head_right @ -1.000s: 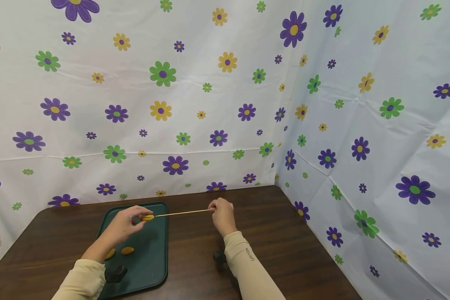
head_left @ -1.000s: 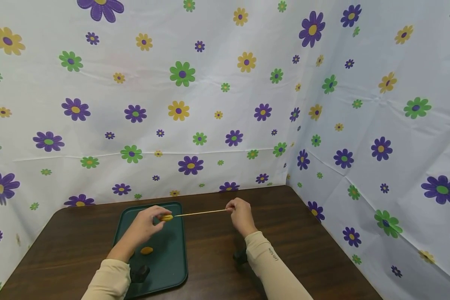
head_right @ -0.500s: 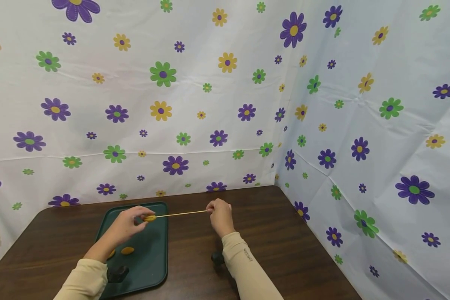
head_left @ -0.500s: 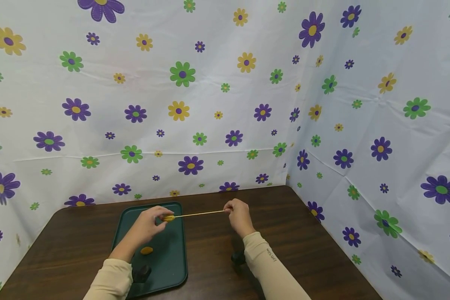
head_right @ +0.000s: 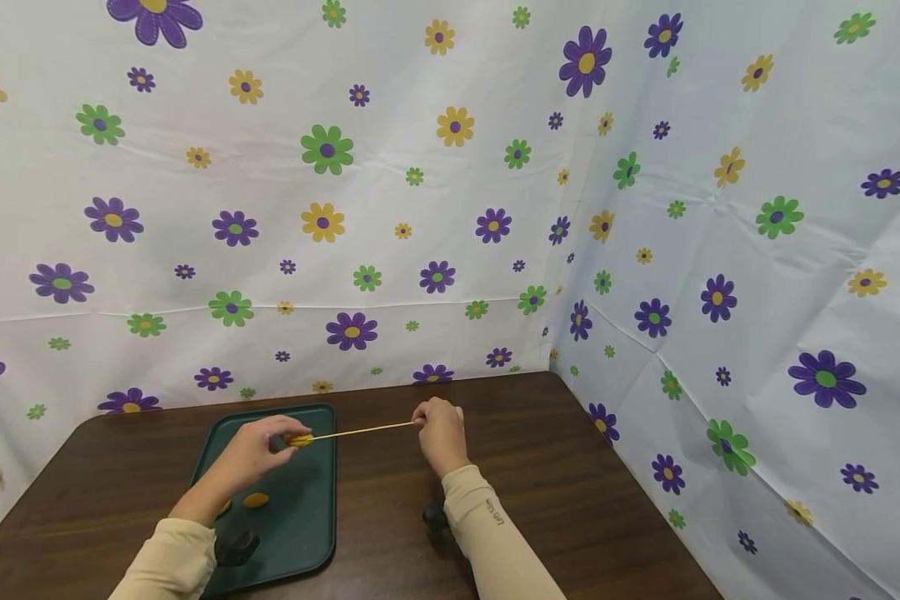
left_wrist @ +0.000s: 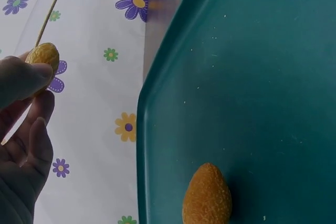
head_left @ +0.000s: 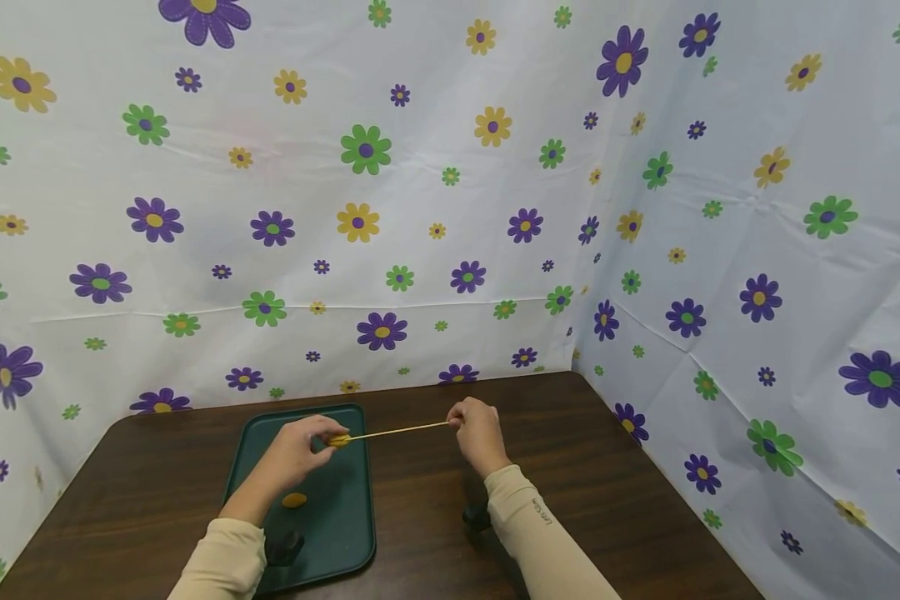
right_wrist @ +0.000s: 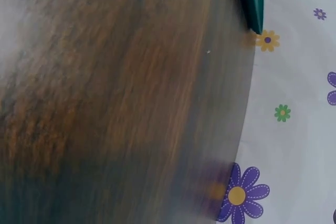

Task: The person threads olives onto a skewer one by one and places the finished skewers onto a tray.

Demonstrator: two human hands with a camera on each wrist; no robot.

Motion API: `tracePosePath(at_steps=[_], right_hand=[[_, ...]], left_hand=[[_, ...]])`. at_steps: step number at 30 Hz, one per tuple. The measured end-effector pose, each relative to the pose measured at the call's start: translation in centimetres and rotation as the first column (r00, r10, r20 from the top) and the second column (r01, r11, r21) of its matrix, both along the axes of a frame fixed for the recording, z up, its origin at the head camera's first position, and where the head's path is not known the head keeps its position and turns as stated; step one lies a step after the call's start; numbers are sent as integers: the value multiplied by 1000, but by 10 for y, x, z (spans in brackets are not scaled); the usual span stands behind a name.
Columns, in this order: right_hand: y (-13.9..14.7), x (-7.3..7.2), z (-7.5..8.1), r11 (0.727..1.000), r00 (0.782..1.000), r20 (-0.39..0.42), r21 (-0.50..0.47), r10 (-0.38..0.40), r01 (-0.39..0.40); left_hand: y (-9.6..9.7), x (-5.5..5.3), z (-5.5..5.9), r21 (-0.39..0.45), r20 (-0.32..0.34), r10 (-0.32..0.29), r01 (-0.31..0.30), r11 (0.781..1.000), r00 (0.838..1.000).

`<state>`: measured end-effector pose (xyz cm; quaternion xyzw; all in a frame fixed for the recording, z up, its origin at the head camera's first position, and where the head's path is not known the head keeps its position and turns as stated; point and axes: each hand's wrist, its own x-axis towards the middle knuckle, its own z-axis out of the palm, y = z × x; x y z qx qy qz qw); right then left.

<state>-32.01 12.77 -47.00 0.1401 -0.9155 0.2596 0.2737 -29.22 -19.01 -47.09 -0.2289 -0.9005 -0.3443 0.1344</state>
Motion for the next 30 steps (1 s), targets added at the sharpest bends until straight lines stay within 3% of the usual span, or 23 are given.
tracePosePath(at_steps=[8, 24, 30], right_hand=[[-4, 4, 2, 998, 999, 15, 43, -48, 47], [-8, 5, 0, 997, 998, 18, 50, -67, 66], [-8, 5, 1, 996, 997, 22, 59, -70, 69]], left_hand=[[-1, 1, 1, 6, 56, 7, -7, 1000, 998], [2, 0, 1, 9, 43, 1, -1, 1000, 999], [4, 0, 2, 1, 72, 12, -12, 1000, 997]])
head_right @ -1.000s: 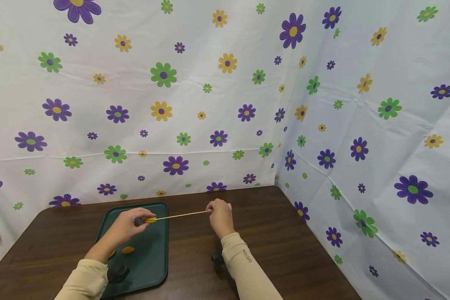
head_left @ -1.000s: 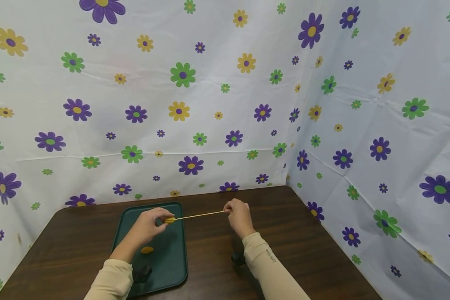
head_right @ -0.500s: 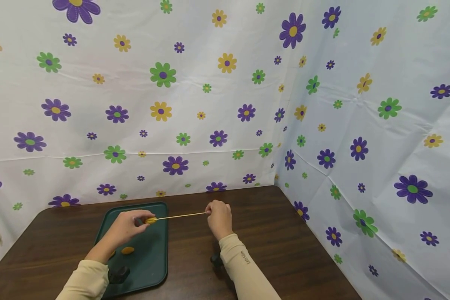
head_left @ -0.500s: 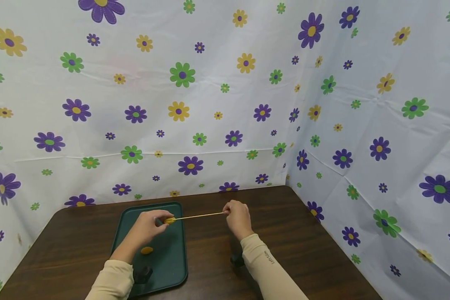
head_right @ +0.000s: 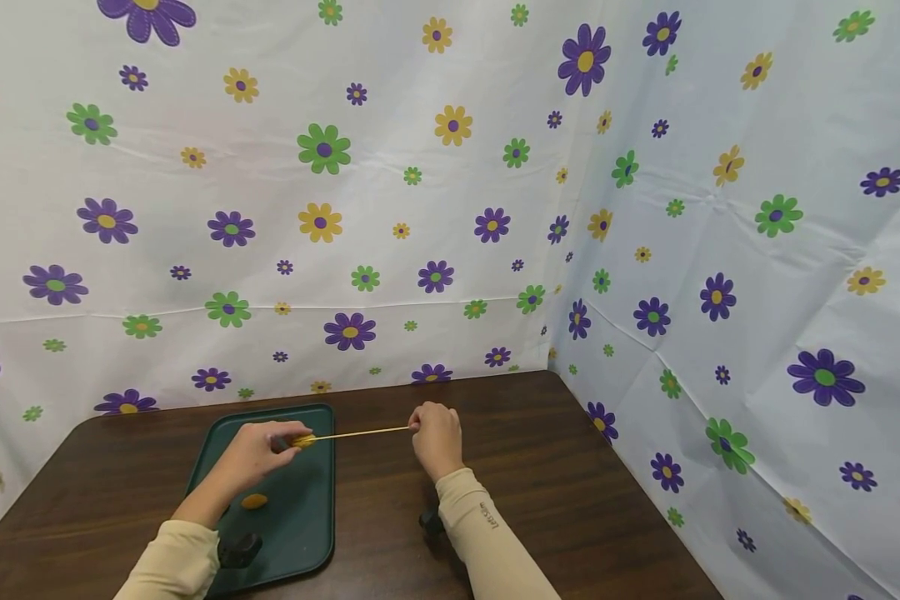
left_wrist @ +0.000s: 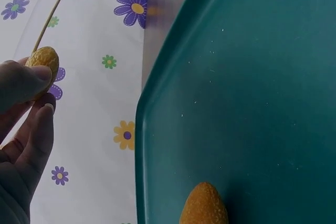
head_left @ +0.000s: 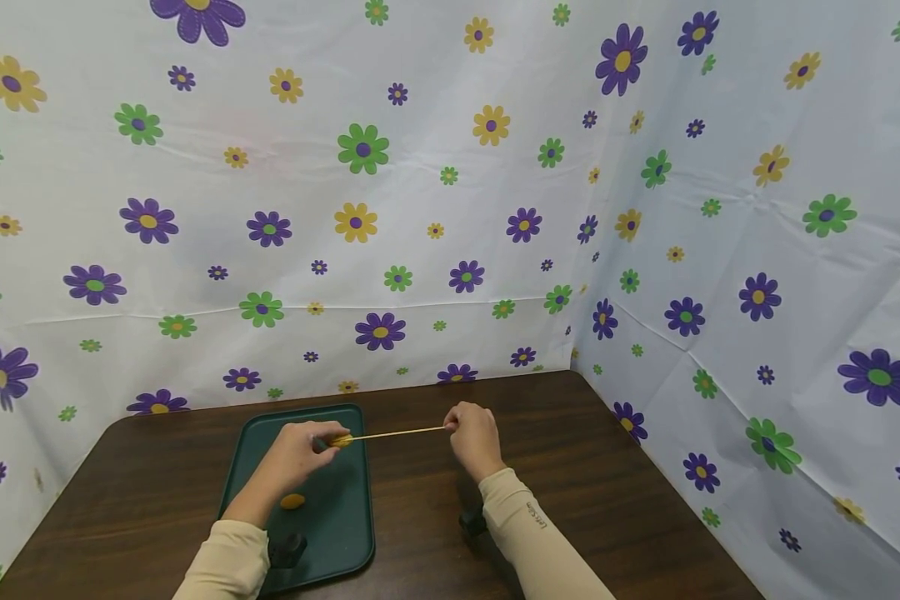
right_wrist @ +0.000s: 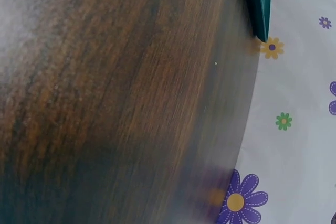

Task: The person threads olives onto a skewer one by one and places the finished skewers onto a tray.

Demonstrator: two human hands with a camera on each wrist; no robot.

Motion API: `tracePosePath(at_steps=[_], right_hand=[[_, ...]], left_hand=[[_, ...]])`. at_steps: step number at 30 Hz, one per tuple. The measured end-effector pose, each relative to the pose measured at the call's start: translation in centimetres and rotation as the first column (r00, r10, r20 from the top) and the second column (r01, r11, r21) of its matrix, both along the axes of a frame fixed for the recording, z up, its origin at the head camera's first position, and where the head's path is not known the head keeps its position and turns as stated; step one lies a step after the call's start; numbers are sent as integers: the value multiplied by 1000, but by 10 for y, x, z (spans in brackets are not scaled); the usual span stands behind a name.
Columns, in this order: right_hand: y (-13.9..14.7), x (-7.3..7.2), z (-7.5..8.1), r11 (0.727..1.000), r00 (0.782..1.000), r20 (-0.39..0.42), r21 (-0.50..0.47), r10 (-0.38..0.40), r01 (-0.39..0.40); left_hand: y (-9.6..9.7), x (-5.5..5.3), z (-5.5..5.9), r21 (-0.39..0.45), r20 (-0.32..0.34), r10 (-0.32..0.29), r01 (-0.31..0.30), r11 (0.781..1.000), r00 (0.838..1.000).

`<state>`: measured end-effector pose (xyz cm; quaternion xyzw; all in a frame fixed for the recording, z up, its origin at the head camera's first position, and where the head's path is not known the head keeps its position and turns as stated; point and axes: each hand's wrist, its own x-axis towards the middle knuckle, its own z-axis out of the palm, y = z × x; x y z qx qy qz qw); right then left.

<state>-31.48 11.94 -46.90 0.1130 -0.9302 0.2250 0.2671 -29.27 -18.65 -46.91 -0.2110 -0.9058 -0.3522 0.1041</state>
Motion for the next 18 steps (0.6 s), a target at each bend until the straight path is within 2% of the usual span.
tracePosePath(at_steps=[18], right_hand=[[-3, -1, 0, 1000, 1000, 7, 7, 0, 0]], left_hand=[[1, -3, 0, -7, -30, -12, 12, 1000, 999]])
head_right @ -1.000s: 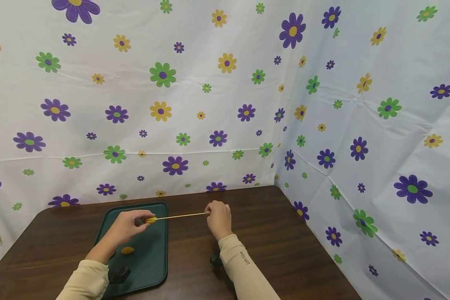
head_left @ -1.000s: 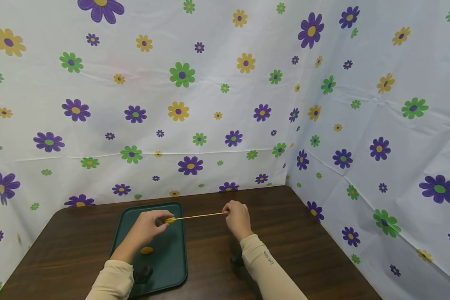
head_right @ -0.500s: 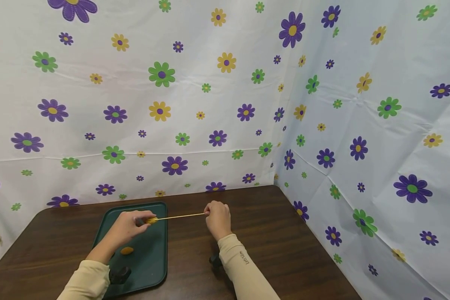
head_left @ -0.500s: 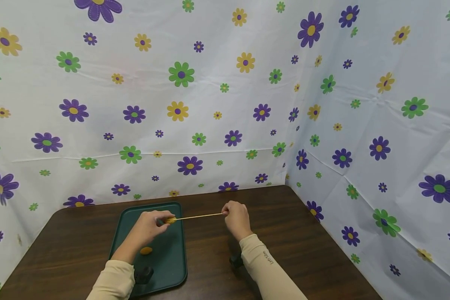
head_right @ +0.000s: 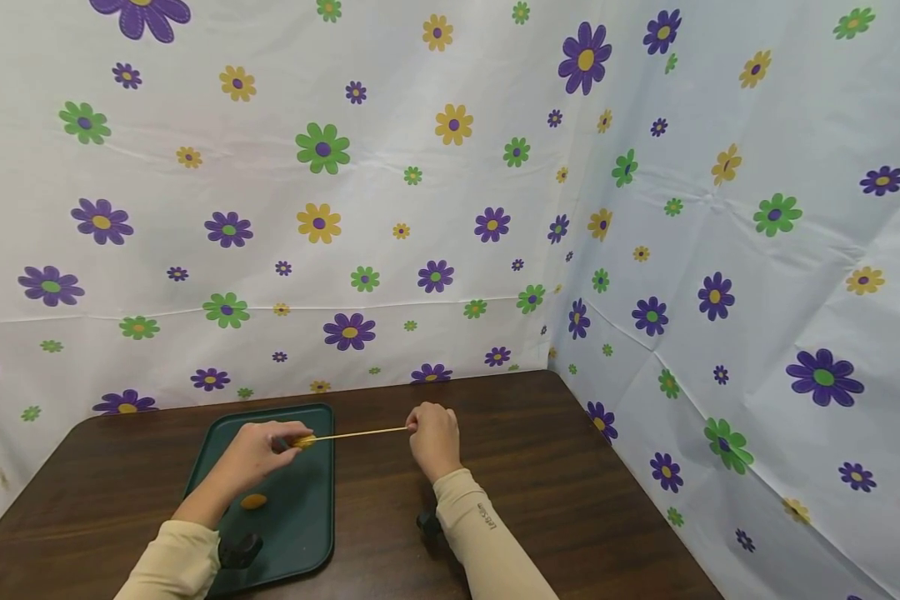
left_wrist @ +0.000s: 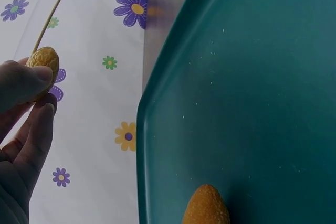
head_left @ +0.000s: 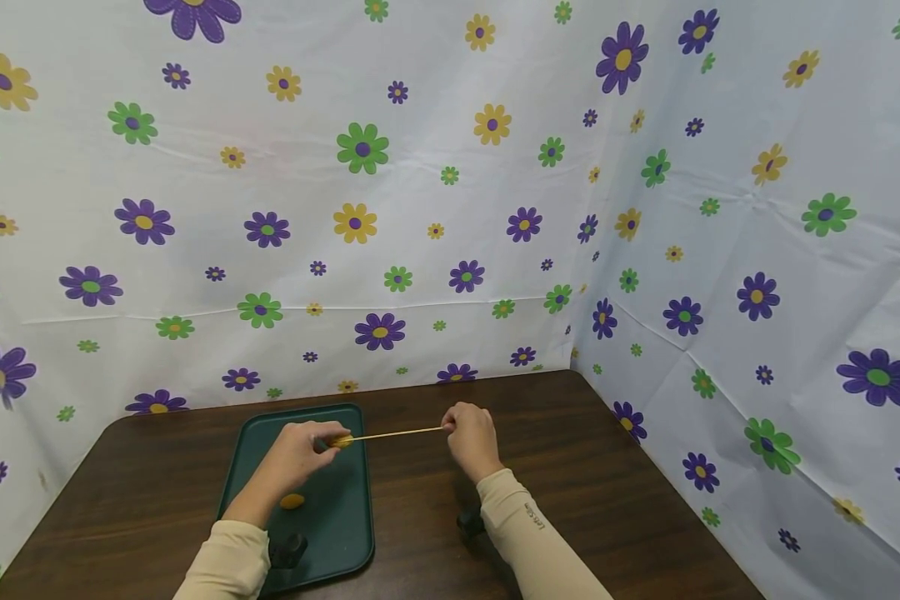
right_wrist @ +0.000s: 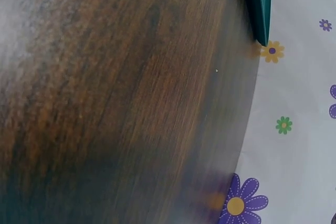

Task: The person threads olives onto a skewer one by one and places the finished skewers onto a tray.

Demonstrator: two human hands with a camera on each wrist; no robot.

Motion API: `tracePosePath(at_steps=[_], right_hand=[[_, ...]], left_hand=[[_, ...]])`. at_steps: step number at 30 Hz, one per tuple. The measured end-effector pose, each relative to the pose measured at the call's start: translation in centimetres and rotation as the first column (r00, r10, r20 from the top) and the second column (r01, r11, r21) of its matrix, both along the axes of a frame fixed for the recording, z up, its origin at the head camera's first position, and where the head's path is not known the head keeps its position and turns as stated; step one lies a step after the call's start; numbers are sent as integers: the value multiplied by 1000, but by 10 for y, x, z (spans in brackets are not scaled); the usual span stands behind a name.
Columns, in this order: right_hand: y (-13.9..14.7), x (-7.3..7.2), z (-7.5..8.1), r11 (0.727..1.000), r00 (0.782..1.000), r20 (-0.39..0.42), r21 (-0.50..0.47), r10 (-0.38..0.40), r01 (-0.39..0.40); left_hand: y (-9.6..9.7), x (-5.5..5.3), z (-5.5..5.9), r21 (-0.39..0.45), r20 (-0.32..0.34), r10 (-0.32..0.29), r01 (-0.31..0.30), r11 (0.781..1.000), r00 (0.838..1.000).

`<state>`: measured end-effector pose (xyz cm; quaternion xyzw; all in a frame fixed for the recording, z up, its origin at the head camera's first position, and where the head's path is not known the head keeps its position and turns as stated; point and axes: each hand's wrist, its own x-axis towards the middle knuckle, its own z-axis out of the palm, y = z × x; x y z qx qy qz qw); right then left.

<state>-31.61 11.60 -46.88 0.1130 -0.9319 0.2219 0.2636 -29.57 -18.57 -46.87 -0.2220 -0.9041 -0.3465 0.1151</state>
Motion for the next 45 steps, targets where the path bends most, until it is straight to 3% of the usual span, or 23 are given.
tracePosePath(at_steps=[13, 23, 33, 45], right_hand=[[-1, -1, 0, 1000, 1000, -22, 15, -8, 8], [-4, -1, 1, 1000, 1000, -16, 17, -8, 8], [-6, 1, 2, 1000, 998, -64, 29, 7, -5], [-8, 5, 3, 999, 999, -51, 28, 16, -15]], left_hand=[[1, 0, 4, 0, 10, -40, 40, 999, 999], [2, -2, 2, -2, -12, -34, 34, 999, 999], [4, 2, 6, -12, 12, -18, 18, 1000, 1000], [4, 3, 6, -39, 11, -25, 26, 999, 1000]])
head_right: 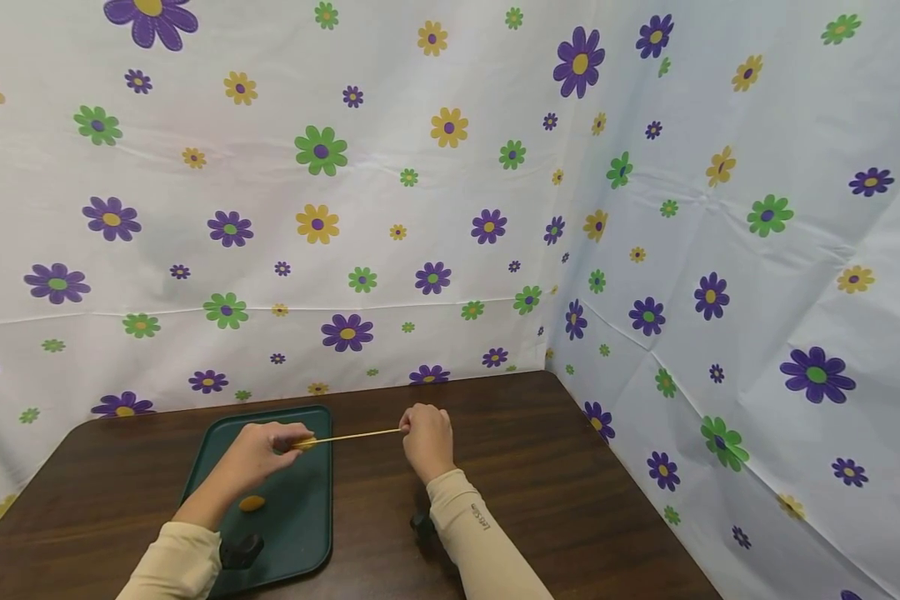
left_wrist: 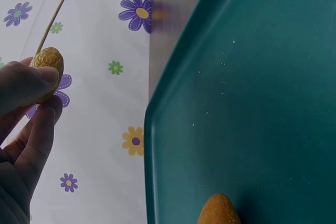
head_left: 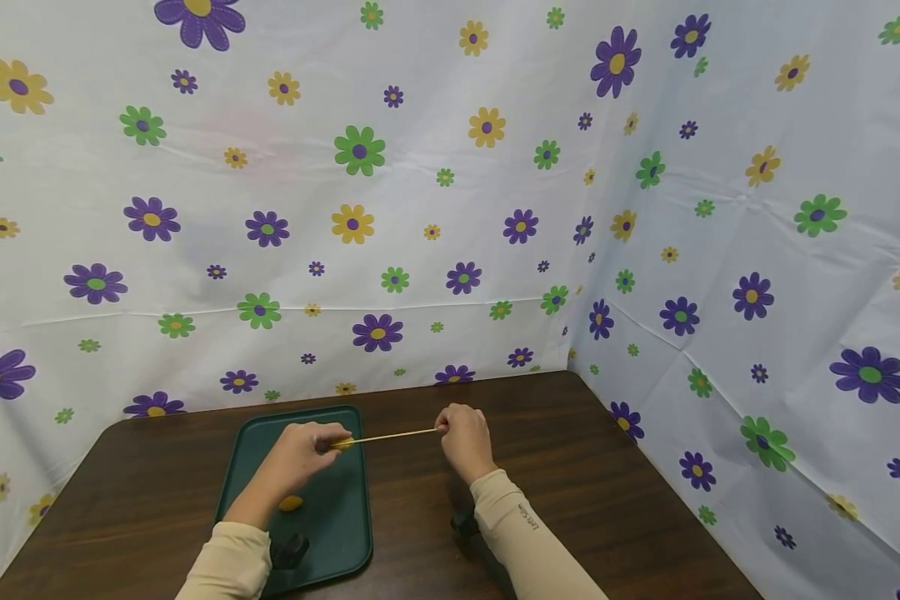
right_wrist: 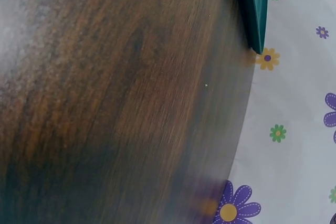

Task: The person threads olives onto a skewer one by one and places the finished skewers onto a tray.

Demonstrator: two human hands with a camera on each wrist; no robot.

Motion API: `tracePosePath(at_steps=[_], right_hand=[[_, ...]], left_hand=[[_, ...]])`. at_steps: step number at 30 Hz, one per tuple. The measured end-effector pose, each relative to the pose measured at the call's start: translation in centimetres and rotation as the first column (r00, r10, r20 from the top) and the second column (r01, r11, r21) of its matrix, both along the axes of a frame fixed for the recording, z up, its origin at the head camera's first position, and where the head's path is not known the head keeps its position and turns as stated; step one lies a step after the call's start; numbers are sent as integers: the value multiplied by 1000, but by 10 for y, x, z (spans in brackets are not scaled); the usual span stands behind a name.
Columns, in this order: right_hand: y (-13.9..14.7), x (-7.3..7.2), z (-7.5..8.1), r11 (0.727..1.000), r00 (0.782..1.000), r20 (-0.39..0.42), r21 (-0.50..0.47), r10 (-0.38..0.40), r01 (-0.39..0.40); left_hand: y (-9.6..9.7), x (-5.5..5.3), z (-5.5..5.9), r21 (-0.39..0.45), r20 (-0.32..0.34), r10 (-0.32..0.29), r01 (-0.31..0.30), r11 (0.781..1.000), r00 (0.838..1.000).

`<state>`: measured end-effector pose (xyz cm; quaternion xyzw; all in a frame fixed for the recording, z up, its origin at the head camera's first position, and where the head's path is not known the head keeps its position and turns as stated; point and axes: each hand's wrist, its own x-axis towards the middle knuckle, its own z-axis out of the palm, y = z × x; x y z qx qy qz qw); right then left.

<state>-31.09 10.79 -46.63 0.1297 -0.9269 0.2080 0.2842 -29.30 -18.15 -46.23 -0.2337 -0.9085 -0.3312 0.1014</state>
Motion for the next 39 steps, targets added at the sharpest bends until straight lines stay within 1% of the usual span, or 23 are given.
tracePosePath(at_steps=[7, 19, 25, 28, 32, 35, 39], right_hand=[[-2, 1, 1, 1000, 1000, -2, -3, 0, 0], [-4, -2, -1, 1000, 1000, 9, 8, 8, -8], [-5, -4, -3, 1000, 1000, 26, 9, 4, -4], [-6, -3, -3, 1000, 1000, 26, 6, 4, -4], [-7, -2, -2, 1000, 1000, 22, -1, 6, -6], [-8, -1, -1, 1000, 1000, 27, -6, 8, -8], [-9, 0, 0, 1000, 999, 43, -11, 8, -8]], left_hand=[[1, -1, -2, 9, 2, -8, 8, 1000, 1000], [1, -1, 0, 3, 10, -22, 22, 1000, 1000], [1, -2, -1, 7, 10, -22, 22, 1000, 1000], [1, -2, -2, 12, 21, -18, 18, 1000, 1000], [3, -1, -1, 17, 33, -11, 10, 1000, 999], [3, -1, -1, 12, 21, -15, 15, 1000, 1000], [4, -1, 0, 7, 26, -13, 13, 1000, 1000]])
